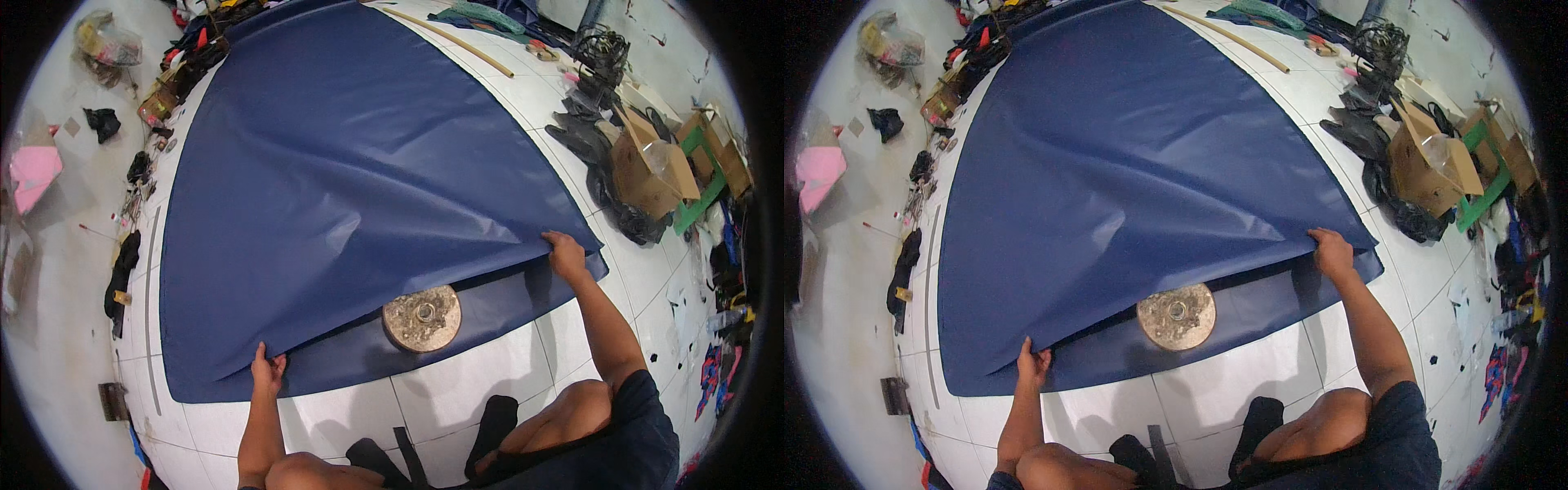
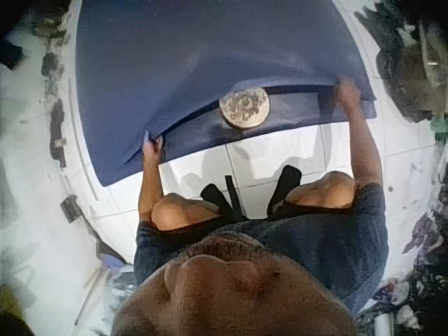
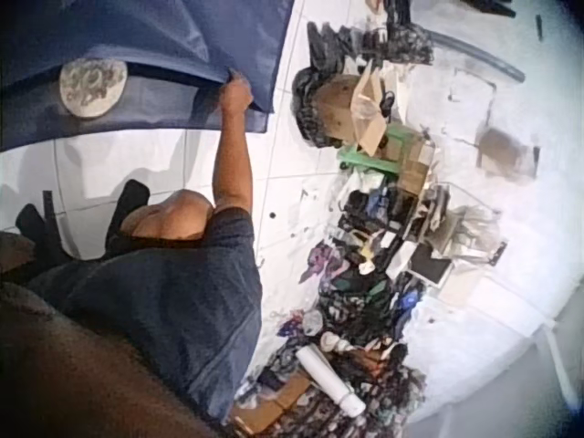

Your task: The person unfolds a large blue fabric sheet on the floor, positions weights to hold it flat, and uses shears to cut the sheet along a straight line using a wooden rod as a guide.

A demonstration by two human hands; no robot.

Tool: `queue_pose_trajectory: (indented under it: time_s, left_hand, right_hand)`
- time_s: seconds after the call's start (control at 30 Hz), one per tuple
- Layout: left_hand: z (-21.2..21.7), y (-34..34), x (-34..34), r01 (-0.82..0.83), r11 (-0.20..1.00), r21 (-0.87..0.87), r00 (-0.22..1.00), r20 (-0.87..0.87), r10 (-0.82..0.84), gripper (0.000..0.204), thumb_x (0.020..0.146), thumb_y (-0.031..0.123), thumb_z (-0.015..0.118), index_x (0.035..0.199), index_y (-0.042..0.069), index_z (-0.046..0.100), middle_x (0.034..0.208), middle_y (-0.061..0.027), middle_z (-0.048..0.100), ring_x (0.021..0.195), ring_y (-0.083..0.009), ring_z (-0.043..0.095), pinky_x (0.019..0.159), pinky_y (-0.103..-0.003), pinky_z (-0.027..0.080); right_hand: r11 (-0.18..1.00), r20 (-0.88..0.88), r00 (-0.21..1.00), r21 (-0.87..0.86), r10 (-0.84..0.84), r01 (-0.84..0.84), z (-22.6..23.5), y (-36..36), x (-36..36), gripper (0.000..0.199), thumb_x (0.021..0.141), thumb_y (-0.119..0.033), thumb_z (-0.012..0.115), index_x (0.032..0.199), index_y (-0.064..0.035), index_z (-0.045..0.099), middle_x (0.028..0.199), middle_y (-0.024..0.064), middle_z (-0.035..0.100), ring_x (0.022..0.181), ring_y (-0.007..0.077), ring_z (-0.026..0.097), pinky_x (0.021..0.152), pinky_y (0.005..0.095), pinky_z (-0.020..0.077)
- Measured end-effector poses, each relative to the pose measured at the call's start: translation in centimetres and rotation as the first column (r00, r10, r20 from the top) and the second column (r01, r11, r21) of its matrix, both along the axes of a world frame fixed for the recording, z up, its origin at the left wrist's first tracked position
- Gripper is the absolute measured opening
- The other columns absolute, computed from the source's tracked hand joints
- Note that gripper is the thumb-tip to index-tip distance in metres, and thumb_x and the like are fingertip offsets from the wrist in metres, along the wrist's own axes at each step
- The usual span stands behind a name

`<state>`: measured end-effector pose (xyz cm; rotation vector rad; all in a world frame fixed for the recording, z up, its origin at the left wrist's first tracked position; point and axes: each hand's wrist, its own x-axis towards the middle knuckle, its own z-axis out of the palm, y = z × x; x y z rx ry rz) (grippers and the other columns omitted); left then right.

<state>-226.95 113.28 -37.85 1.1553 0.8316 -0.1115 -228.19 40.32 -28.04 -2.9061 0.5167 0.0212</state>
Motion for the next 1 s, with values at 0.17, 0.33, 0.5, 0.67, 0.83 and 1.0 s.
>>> queue_pose_trajectory:
  time_s: [0.17,0.33,0.5,0.67,0.83,1.0]
  left_hand:
    - [0.6,-2.9,1.3,-0.017,0.981,0.193,0.998,-0.048,0.027,0.028,0.089,0.017,0.068,0.095,0.0,0.048,0.073,-0.0089,0.056,0.058,-0.0164,0.059,0.043,-0.025,0.047]
    - [1.3,-0.8,0.2,-0.196,0.933,0.302,0.981,0.06,0.186,0.029,0.087,0.016,0.069,0.093,0.001,0.045,0.07,-0.0076,0.054,0.049,-0.0142,0.053,0.039,-0.022,0.042]
    - [1.7,-2.5,0.1,-0.086,0.993,0.08,0.996,0.03,0.084,0.044,0.091,0.044,0.064,0.1,0.003,0.052,0.074,-0.0089,0.058,0.053,-0.0156,0.056,0.043,-0.025,0.044]
    - [1.8,-6.5,-0.9,0.202,0.979,0.04,0.979,-0.014,-0.202,0.05,0.092,0.052,0.06,0.101,0.003,0.056,0.075,-0.0097,0.059,0.058,-0.0176,0.059,0.05,-0.03,0.049]
    - [1.4,-4.3,0.3,0.232,0.972,0.048,0.973,-0.002,-0.232,0.045,0.094,0.05,0.057,0.101,0.005,0.055,0.077,-0.0075,0.057,0.063,-0.019,0.059,0.054,-0.03,0.049]
    - [-0.3,-4.5,-1.4,0.154,0.978,0.143,0.987,-0.059,-0.147,0.039,0.094,0.039,0.062,0.09,0.002,0.054,0.072,-0.0082,0.058,0.056,-0.0176,0.058,0.047,-0.029,0.048]
  right_hand:
    - [0.961,-0.405,0.907,-0.276,-0.112,-0.004,3.9,-0.5,-0.3,0.046,0.084,-0.013,0.059,0.13,-0.0164,0.063,0.127,0.0114,0.063,0.125,0.0321,0.055,0.104,0.0468,0.0427]
    - [0.859,-0.156,0.845,0.125,0.511,-0.496,8.3,11.8,0.0,0.056,0.082,-0.048,0.072,0.12,-0.0096,0.058,0.12,0.0177,0.06,0.114,0.0356,0.057,0.091,0.0478,0.0479]
    - [0.696,0.151,0.705,0.113,0.693,-0.709,6.3,22.7,-1.5,0.051,0.09,-0.053,0.06,0.108,-0.0054,0.056,0.094,0.0174,0.066,0.087,0.0375,0.066,0.07,0.049,0.0525]
    - [0.621,0.087,0.628,0.098,0.773,-0.778,4.8,23.1,0.2,0.043,0.09,-0.046,0.061,0.105,-0.0066,0.056,0.085,0.0173,0.067,0.075,0.0335,0.068,0.06,0.0469,0.0527]
    - [0.514,0.075,0.522,0.1,0.85,-0.852,5.7,24.2,-1.3,0.03,0.088,-0.035,0.063,0.096,-0.008,0.054,0.066,0.0126,0.063,0.059,0.0334,0.064,0.051,0.045,0.0509]
    - [0.426,0.223,0.475,0.232,0.852,-0.874,4.5,24.5,-7.0,0.032,0.08,-0.037,0.066,0.091,-0.0086,0.054,0.057,0.0132,0.058,0.053,0.0354,0.062,0.049,0.0484,0.049]
